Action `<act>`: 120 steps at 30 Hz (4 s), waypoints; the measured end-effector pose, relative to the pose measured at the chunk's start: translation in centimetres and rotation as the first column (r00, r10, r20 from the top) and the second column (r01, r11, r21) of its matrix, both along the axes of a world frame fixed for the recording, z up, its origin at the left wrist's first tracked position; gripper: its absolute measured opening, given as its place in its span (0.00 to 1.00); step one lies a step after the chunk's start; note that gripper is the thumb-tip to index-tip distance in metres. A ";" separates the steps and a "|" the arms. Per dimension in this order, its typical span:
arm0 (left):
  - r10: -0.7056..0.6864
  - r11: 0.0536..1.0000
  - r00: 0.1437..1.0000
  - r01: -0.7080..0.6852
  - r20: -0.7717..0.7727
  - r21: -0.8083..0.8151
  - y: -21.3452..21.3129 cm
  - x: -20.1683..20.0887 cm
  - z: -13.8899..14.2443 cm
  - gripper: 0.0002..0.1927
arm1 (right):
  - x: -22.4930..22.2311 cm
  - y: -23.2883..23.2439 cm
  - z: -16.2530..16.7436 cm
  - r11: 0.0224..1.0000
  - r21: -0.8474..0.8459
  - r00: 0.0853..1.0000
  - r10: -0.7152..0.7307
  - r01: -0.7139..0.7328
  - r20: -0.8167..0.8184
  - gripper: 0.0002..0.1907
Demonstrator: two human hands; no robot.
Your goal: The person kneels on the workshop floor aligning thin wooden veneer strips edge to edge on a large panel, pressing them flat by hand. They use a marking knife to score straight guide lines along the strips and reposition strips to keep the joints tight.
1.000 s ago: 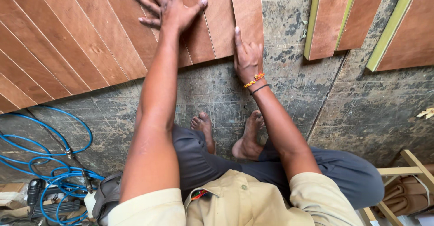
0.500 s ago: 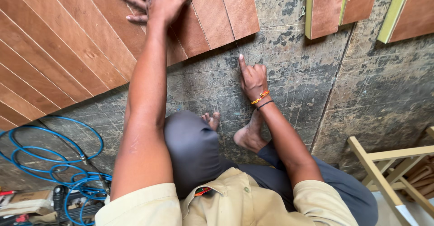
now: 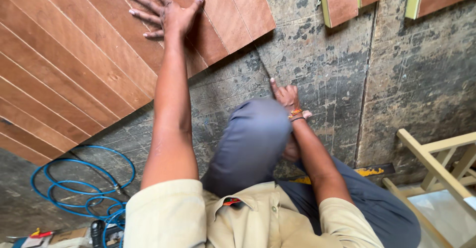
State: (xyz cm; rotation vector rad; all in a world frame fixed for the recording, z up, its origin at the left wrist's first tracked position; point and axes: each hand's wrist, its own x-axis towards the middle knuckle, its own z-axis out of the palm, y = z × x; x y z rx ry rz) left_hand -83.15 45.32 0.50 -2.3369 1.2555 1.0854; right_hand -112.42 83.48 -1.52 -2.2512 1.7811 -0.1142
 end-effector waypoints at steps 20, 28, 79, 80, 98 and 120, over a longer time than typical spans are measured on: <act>0.040 0.999 0.998 -0.039 -0.056 0.018 -1.7 -1.1 4.4 0.79 | 2.3 -22.5 12.4 0.972 -0.232 0.965 0.031 0.031 0.261 0.28; 0.018 1.000 0.999 -0.017 -0.037 0.026 -1.7 -0.9 2.1 0.82 | 7.4 -36.6 4.2 0.947 -0.320 0.980 0.065 -0.001 0.187 0.29; 0.011 1.000 1.000 -0.011 0.016 -0.029 -0.1 -1.1 -0.4 0.80 | 0.4 -4.6 0.5 0.981 0.170 0.991 0.072 -0.090 0.112 0.33; 0.014 0.999 1.000 -0.014 0.015 -0.030 -0.1 -1.1 -0.4 0.80 | -0.2 -2.5 1.5 0.977 0.175 0.988 0.108 -0.125 0.107 0.35; 0.032 0.999 0.999 -0.033 -0.007 -0.033 -0.7 -1.2 1.0 0.81 | 0.7 -25.2 1.4 0.986 0.055 0.973 -0.163 0.156 0.164 0.67; 0.034 0.999 0.999 -0.035 -0.012 -0.017 -0.8 -1.3 1.0 0.82 | -13.2 -19.1 7.9 0.824 -0.221 0.853 -0.491 0.521 0.179 0.43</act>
